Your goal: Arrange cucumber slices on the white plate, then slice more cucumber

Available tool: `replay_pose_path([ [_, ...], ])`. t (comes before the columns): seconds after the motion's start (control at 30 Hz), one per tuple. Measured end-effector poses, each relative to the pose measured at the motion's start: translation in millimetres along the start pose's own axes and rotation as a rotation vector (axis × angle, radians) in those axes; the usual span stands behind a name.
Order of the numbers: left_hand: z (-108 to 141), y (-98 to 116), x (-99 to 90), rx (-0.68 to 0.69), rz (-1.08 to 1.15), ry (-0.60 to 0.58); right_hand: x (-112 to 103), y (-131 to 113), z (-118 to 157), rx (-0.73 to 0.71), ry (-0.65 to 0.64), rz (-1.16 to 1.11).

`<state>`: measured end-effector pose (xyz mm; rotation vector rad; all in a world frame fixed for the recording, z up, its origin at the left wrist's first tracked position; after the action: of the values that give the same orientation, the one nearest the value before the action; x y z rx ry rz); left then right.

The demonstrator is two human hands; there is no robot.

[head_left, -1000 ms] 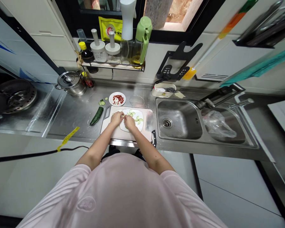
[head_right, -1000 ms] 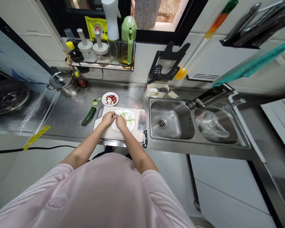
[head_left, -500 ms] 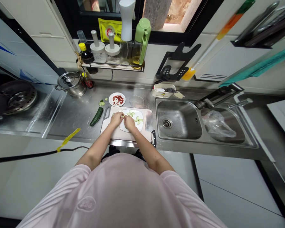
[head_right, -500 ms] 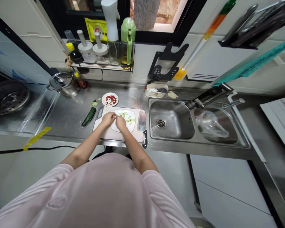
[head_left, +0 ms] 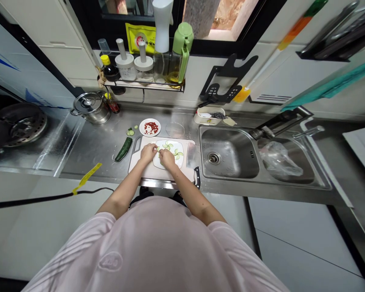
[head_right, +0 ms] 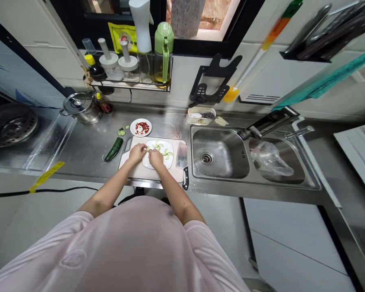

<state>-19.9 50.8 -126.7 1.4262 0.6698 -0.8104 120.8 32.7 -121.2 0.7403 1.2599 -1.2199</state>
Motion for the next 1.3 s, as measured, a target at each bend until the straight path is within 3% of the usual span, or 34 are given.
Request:
replay_pose_path([
  [0.67,-1.9,7.5,-2.6,-0.016,-0.050,-0.042,-9.0,-5.2,0.1,0.010,-0.061,0.008],
  [0.97,-3.3,4.8,-2.0,-0.026,0.014,-0.025,-8.5,-3.5,-1.4,0.007,-0.027,-0.029],
  [1.13,2.8,-9.4,-9.2,-0.155,0.084,0.100,-13.6,12.8,5.6,0.050,0.094,-0.145],
  [1.3,14.3,-26.5,-21.5,-0.262,0.066,0.178,-22.7,54.6,15.1,0.138,0.231,-0.263],
])
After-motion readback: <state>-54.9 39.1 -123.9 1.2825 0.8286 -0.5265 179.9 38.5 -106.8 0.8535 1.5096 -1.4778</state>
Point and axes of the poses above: each hand's wrist, its own z-axis away from the middle knuckle, its own x-axis out of the palm, y = z × x, the point moved 1 cm from there along -z, towards the middle knuckle, and after that the axes turned 8 degrees about z, right-handed, at the moved point
